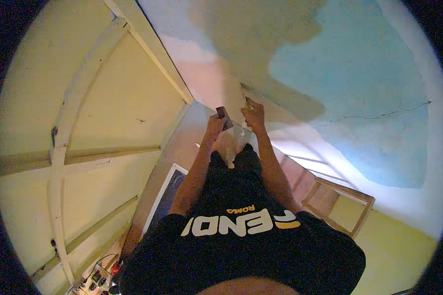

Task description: The person patches a crack in a ceiling with plaster, applying it using a putty knife.

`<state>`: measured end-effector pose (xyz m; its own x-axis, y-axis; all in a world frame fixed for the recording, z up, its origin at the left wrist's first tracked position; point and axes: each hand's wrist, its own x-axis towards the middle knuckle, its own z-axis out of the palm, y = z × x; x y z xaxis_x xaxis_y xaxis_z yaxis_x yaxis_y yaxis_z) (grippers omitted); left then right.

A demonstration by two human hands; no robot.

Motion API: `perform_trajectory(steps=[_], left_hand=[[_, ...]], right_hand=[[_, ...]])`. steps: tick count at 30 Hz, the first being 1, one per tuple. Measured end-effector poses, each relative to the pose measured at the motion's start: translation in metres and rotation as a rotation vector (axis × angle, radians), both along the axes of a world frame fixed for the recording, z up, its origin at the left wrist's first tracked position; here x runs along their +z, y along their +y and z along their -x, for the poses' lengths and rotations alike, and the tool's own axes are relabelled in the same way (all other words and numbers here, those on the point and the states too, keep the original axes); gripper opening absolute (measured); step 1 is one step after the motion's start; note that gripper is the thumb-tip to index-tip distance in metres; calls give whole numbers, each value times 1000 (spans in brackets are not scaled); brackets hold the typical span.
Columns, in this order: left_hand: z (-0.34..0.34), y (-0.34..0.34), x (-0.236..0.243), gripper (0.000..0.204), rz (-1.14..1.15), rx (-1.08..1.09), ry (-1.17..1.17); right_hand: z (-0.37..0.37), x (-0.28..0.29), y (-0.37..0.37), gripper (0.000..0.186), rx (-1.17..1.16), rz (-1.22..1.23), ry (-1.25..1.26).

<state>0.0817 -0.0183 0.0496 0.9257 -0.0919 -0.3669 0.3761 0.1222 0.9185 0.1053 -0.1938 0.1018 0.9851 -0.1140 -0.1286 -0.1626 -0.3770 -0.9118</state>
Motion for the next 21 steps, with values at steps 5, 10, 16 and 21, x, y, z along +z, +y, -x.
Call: perform_trajectory(steps=[5, 10, 16, 21], left_hand=[[-7, -8, 4, 16, 19, -20, 79], [-3, 4, -2, 18, 80, 17, 49], [-5, 2, 5, 16, -143, -80, 63], [-4, 0, 1, 15, -40, -6, 56]], right_hand=[[-7, -30, -30, 53, 49, 112, -125], [-7, -26, -7, 53, -11, 134, -25], [-16, -23, 0, 52, 44, 119, -124], [-11, -31, -11, 50, -9, 132, -86]])
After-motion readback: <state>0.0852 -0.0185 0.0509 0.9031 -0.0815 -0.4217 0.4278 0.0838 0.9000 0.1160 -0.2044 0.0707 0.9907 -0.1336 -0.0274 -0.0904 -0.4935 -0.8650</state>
